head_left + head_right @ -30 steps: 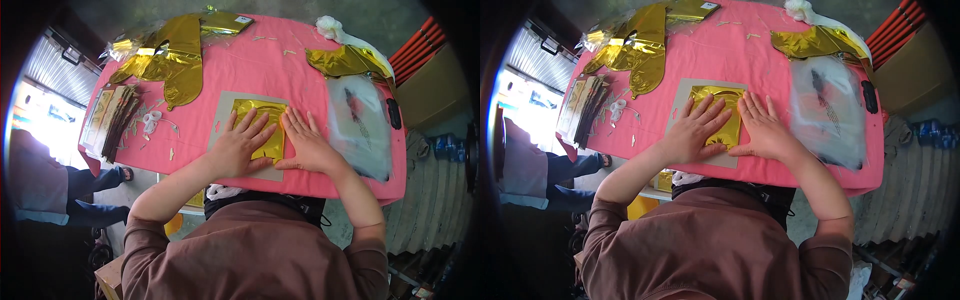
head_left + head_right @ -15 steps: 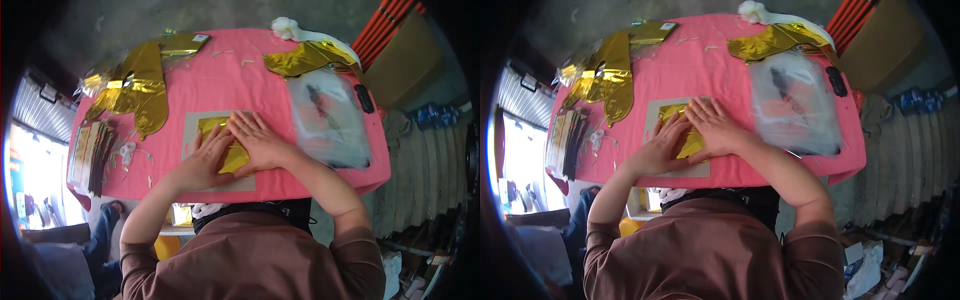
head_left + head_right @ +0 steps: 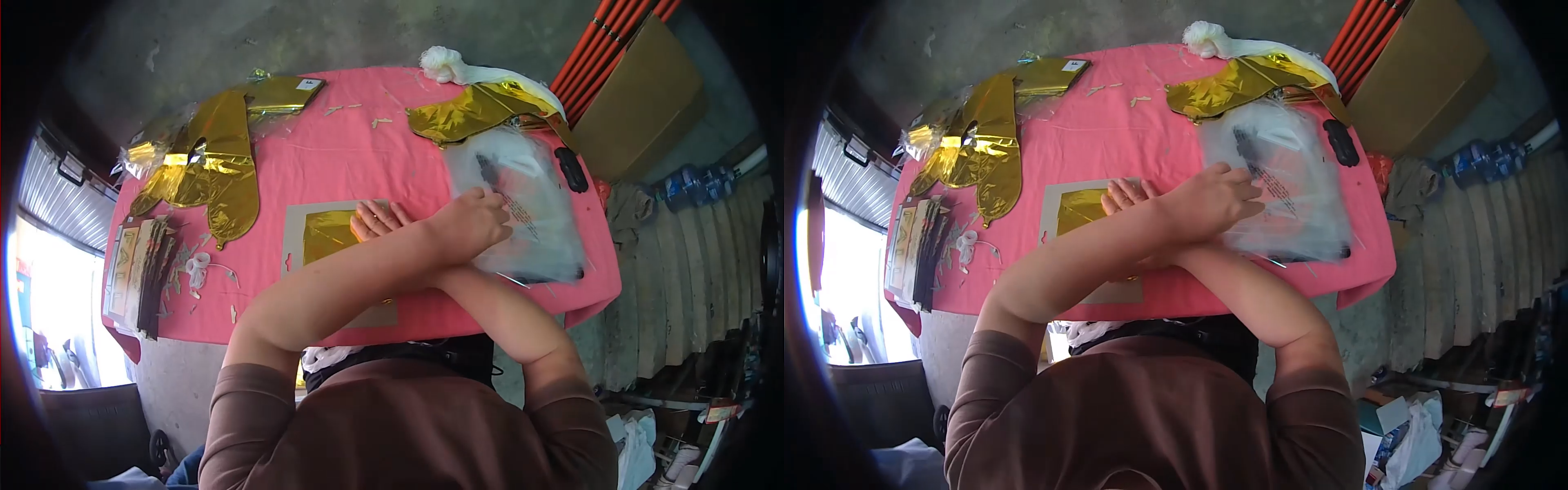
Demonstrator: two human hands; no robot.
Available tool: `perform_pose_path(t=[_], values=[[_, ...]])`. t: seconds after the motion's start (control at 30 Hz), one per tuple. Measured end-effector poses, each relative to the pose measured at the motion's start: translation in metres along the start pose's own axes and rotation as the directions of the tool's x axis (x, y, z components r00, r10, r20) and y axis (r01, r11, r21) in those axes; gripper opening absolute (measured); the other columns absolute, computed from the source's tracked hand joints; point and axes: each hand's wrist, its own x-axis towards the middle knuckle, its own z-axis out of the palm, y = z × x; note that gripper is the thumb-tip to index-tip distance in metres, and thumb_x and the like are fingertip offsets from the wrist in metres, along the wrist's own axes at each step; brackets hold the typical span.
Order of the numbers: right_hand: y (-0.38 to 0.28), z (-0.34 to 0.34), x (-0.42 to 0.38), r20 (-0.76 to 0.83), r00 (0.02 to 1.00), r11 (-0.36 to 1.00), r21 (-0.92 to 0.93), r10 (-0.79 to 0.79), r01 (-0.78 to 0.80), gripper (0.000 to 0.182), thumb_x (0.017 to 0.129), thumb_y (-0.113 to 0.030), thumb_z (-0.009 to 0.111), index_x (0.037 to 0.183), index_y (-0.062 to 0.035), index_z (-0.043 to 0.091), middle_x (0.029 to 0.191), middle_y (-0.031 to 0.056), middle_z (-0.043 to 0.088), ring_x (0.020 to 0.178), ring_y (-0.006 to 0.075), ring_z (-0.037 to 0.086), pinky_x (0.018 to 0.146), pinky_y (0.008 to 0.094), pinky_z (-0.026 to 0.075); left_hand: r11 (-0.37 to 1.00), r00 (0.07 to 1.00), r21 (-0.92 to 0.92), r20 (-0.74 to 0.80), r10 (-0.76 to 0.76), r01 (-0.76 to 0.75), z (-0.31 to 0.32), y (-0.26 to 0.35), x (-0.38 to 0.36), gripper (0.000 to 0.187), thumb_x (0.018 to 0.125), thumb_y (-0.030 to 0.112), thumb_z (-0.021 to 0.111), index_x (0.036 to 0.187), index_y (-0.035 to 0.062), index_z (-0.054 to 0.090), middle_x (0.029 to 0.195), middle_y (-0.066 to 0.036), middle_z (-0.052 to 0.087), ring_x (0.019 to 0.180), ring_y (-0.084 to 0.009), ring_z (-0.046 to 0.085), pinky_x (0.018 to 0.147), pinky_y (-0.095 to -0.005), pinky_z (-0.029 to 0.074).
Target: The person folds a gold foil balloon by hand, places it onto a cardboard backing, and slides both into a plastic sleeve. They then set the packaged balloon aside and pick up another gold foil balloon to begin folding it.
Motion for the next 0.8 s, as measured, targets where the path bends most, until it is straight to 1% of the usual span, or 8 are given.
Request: perform_pose_path(t=[0.03, 0.1, 0.23, 0.3, 0.5, 0.63, 0.73, 0.8], values=[[0.0, -0.001, -0.001, 0.028, 1.0, 0.999, 0.051, 0.006, -0.007, 0.071, 0.091, -0.049, 0.032, 0.142, 0.001, 0.023, 0.151, 0.0196, 0.016, 0.142, 0.0298, 0.011, 0.111, 0.0508, 0.014, 1.0, 1.0, -0.003, -0.001, 0.005, -0.005, 0.004, -0.001, 0.003, 0.013, 0.074, 0.017, 0.057, 0.083, 0.0115, 0.064, 0.09, -0.001, 0.061, 0.089, -0.0198, 0.057, 0.077, -0.0344, 0.045], [0.001, 0.0, -0.001, 0.015, 1.0, 0.997, 0.076, 0.0, -0.002, 0.073, 0.09, -0.05, 0.034, 0.141, 0.0017, 0.024, 0.15, 0.02, 0.017, 0.142, 0.0304, 0.011, 0.111, 0.0512, 0.014, 0.993, 0.935, 0.068, 0.347, 0.071, -0.1, -0.002, -0.002, 0.012, 0.016, 0.073, 0.015, 0.056, 0.087, 0.0094, 0.063, 0.1, -0.002, 0.062, 0.088, -0.0184, 0.055, 0.073, -0.0328, 0.045], [-0.001, -0.003, 0.001, 0.033, 0.999, 0.983, 0.181, -0.001, -0.005, 0.085, 0.085, -0.057, 0.041, 0.141, 0.0043, 0.022, 0.149, 0.0226, 0.017, 0.141, 0.0335, 0.011, 0.11, 0.0537, 0.013, 0.996, 0.97, 0.011, 0.23, 0.078, -0.083, 0.008, -0.006, 0.006, 0.013, 0.073, 0.013, 0.056, 0.085, 0.0094, 0.061, 0.095, -0.002, 0.061, 0.09, -0.0193, 0.055, 0.077, -0.0346, 0.045], [0.002, -0.008, 0.001, 0.067, 0.997, 0.977, 0.211, -0.034, 0.019, 0.092, 0.082, -0.061, 0.044, 0.141, 0.0058, 0.021, 0.149, 0.0236, 0.017, 0.141, 0.0347, 0.01, 0.11, 0.0549, 0.013, 0.994, 0.974, -0.084, -0.22, 0.054, -0.074, 0.012, -0.003, 0.006, 0.007, 0.073, 0.011, 0.055, 0.079, 0.0085, 0.059, 0.087, -0.003, 0.059, 0.09, -0.0203, 0.056, 0.079, -0.0345, 0.046], [0.002, -0.009, -0.001, 0.035, 0.999, 0.968, 0.249, -0.035, 0.025, 0.098, 0.079, -0.065, 0.046, 0.141, 0.0071, 0.019, 0.149, 0.0255, 0.015, 0.141, 0.0366, 0.007, 0.11, 0.0552, 0.009, 0.997, 0.968, -0.081, 0.249, 0.001, 0.02, 0.007, -0.01, 0.005, 0.009, 0.074, 0.008, 0.055, 0.081, 0.0058, 0.06, 0.087, -0.007, 0.061, 0.089, -0.0235, 0.059, 0.072, -0.0348, 0.05], [0.001, -0.008, -0.001, 0.012, 1.0, 0.95, 0.313, -0.025, 0.019, 0.107, 0.074, -0.07, 0.051, 0.141, 0.0066, 0.019, 0.148, 0.0257, 0.016, 0.141, 0.0374, 0.007, 0.111, 0.054, 0.006, 0.987, 0.963, -0.147, 0.269, -0.026, 0.067, 0.007, -0.019, 0.002, 0.006, 0.075, 0.006, 0.057, 0.08, 0.0044, 0.06, 0.083, -0.01, 0.061, 0.082, -0.0262, 0.061, 0.068, -0.0358, 0.05], [0.001, -0.019, 0.002, 0.001, 1.0, 0.88, 0.476, -0.021, 0.018, 0.115, 0.067, -0.073, 0.057, 0.141, 0.0055, 0.018, 0.148, 0.0254, 0.018, 0.14, 0.0376, 0.007, 0.112, 0.0508, 0.004, 0.794, 0.962, -0.548, 0.085, -0.261, 0.264, -0.035, -0.03, -0.009, 0.009, 0.073, 0.001, 0.063, 0.082, 0.0013, 0.06, 0.082, -0.011, 0.061, 0.079, -0.028, 0.06, 0.071, -0.0354, 0.049], [-0.003, -0.048, 0.008, 0.435, 0.899, 0.888, 0.393, 0.048, -0.238, 0.119, 0.062, -0.073, 0.061, 0.142, 0.0039, 0.019, 0.147, 0.0257, 0.018, 0.14, 0.0366, 0.007, 0.113, 0.0476, 0.003, 0.769, 0.916, -0.541, 0.004, -0.402, 0.34, -0.079, -0.044, -0.033, 0.015, 0.075, -0.001, 0.065, 0.089, -0.0001, 0.062, 0.089, -0.012, 0.063, 0.085, -0.0247, 0.062, 0.076, -0.0328, 0.05]])
